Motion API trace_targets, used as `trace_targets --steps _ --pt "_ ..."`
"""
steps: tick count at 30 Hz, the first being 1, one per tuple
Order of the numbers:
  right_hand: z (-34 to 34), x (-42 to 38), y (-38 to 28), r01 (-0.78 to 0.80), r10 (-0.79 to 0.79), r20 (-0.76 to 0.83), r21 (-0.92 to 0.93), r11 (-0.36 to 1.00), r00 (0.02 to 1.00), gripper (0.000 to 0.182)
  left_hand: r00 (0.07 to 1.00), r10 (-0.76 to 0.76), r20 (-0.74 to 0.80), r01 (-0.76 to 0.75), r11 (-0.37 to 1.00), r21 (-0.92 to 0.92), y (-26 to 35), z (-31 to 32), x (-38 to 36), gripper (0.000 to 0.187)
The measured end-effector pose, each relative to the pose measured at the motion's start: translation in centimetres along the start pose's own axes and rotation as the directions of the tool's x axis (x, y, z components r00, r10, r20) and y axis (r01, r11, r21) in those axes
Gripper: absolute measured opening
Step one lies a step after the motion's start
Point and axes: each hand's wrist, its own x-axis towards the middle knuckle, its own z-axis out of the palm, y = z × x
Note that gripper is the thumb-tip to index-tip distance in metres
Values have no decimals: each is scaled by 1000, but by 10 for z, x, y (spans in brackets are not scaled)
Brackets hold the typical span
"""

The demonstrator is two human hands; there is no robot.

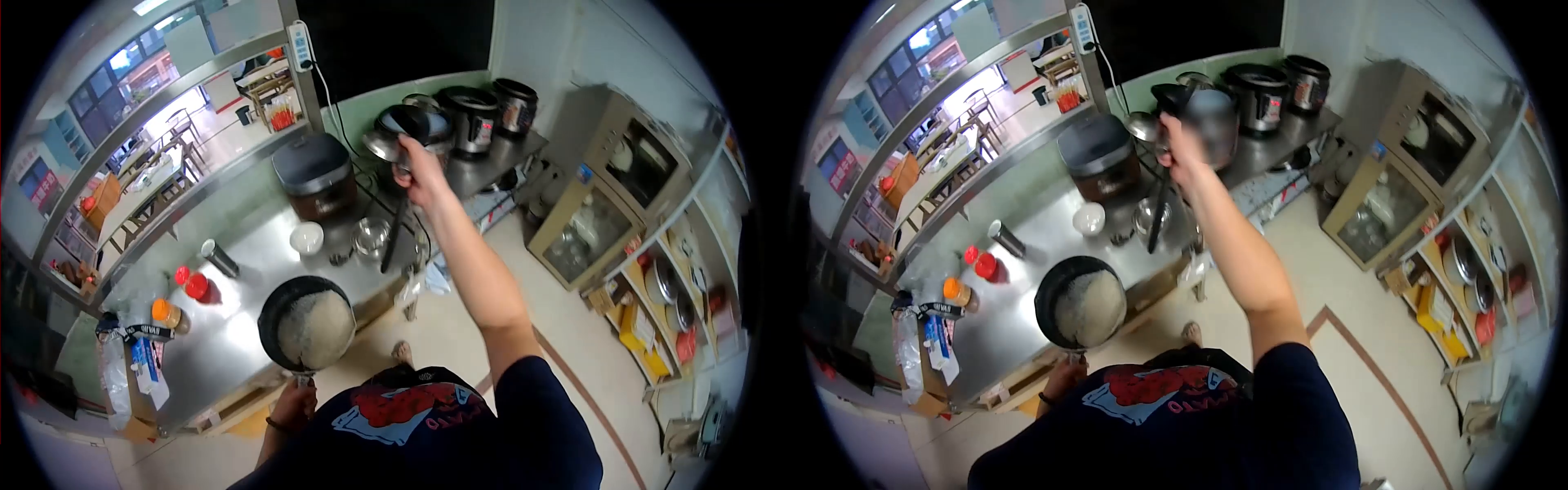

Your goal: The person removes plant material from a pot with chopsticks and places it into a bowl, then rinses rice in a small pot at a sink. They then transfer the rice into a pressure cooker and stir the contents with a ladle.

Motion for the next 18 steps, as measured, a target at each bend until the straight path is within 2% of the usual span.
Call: trace_targets --steps 1,2,4,6,7,8,10,11,13,16,17,18 --pt "8 42 10 51 -51 -72 -4 999 996 22 1000 12 8 -12 1000 7 8 4 15 11" --pt "19 79 17 105 -106 -146 -13 994 984 22 999 -6 -48 9 998 60 23 16 23 9" --pt "32 143 39 118 -148 -325 -110 987 934 24 996 48 -78 -33 981 189 24 14 49 7" --pt "27 214 76 159 -222 -425 -178 971 878 25 979 101 -179 -63 976 211 26 17 61 9" --pt "26 243 96 149 -259 -504 -248 957 824 27 978 135 -159 -76 941 330 22 9 68 11" --pt "26 270 116 124 -294 -579 -315 941 760 29 959 43 -279 19 976 215 24 17 72 11" --pt "38 298 136 20 -338 -728 -407 913 597 33 936 43 -351 22 984 178 36 26 71 11" --pt "41 307 143 7 -321 -725 -400 916 610 33 928 36 -371 30 985 171 44 32 70 11" --pt "46 320 158 -12 -79 -707 -122 992 703 36 891 49 -452 93 953 287 53 43 66 10" --pt "69 290 142 -103 26 -675 -74 992 737 39 820 85 -566 42 977 209 37 48 65 10" --pt "73 289 148 -117 38 -664 -76 990 747 39 829 7 -559 71 991 118 49 57 62 10" --pt "76 290 161 -71 -44 -669 -143 987 742 41 820 2 -573 70 992 104 47 61 62 10"
